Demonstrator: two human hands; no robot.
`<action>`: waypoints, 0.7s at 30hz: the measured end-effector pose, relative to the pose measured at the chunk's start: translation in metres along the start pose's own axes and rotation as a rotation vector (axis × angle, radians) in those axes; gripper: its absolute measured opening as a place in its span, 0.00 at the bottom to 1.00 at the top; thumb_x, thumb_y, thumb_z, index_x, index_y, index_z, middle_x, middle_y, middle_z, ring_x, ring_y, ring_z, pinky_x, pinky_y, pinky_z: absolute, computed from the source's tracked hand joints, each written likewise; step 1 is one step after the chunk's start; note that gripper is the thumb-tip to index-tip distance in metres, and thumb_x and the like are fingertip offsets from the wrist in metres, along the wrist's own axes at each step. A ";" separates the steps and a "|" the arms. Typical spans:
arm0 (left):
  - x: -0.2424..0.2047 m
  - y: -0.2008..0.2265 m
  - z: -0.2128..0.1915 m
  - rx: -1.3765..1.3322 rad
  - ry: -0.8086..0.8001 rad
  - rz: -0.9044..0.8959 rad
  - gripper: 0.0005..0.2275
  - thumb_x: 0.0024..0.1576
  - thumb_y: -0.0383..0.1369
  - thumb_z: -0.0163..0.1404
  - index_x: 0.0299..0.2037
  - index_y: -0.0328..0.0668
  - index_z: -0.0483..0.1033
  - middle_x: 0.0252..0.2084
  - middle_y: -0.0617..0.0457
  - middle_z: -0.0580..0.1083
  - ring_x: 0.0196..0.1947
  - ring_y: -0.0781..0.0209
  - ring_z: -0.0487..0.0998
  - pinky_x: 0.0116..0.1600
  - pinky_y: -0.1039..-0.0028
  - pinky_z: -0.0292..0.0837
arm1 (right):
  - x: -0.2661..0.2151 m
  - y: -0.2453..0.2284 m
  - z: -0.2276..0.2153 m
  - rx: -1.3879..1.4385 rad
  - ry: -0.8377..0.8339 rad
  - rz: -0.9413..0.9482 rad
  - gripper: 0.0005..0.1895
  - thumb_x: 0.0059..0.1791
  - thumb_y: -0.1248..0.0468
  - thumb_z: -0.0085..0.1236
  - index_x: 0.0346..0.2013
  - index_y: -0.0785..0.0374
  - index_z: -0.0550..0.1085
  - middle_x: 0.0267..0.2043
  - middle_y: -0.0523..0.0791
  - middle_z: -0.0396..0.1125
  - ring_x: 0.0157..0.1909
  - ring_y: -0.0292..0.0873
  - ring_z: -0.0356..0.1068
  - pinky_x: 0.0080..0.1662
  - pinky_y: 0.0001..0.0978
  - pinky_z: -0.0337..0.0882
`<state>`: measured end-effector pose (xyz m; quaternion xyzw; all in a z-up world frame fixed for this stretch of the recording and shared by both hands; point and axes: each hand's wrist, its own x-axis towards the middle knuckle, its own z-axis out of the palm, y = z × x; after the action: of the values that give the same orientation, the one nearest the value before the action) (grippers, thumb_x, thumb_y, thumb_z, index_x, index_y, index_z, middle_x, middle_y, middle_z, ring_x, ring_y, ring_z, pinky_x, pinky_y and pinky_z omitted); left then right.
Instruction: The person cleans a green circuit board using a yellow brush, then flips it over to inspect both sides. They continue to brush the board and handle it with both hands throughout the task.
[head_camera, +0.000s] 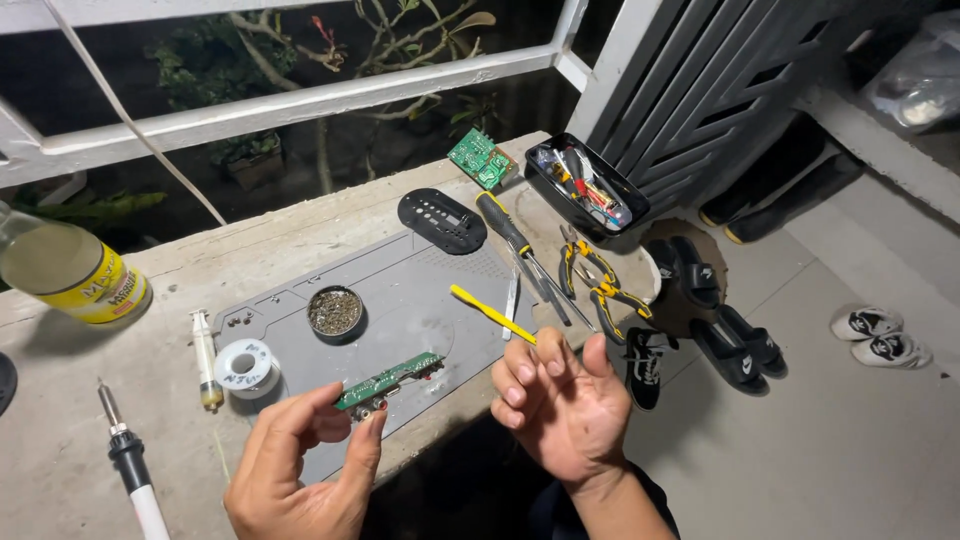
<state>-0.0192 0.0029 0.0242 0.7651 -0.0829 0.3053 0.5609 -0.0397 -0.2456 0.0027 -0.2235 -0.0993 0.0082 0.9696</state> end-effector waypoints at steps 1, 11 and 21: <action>0.000 0.000 0.000 0.000 -0.002 0.000 0.16 0.56 0.29 0.73 0.52 0.34 0.87 0.42 0.48 0.83 0.33 0.65 0.83 0.43 0.77 0.84 | 0.000 0.000 0.001 0.000 0.001 -0.001 0.27 0.61 0.38 0.54 0.36 0.57 0.66 0.42 0.48 0.63 0.43 0.48 0.65 0.42 0.38 0.72; -0.003 -0.004 0.004 -0.004 -0.024 -0.003 0.15 0.57 0.29 0.73 0.52 0.34 0.86 0.41 0.48 0.82 0.35 0.64 0.82 0.45 0.77 0.85 | 0.000 0.002 0.002 -0.013 0.037 -0.016 0.13 0.53 0.62 0.57 0.32 0.54 0.60 0.33 0.41 0.57 0.35 0.40 0.59 0.36 0.31 0.65; -0.004 -0.005 0.004 -0.006 -0.037 -0.026 0.15 0.58 0.28 0.72 0.52 0.33 0.86 0.43 0.47 0.82 0.36 0.63 0.82 0.46 0.76 0.87 | -0.003 0.000 0.004 -0.064 -0.001 -0.012 0.15 0.41 0.72 0.58 0.35 0.55 0.62 0.34 0.40 0.57 0.35 0.40 0.59 0.35 0.29 0.64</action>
<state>-0.0189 -0.0001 0.0172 0.7700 -0.0841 0.2836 0.5653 -0.0437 -0.2439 0.0052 -0.2539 -0.1012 -0.0007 0.9619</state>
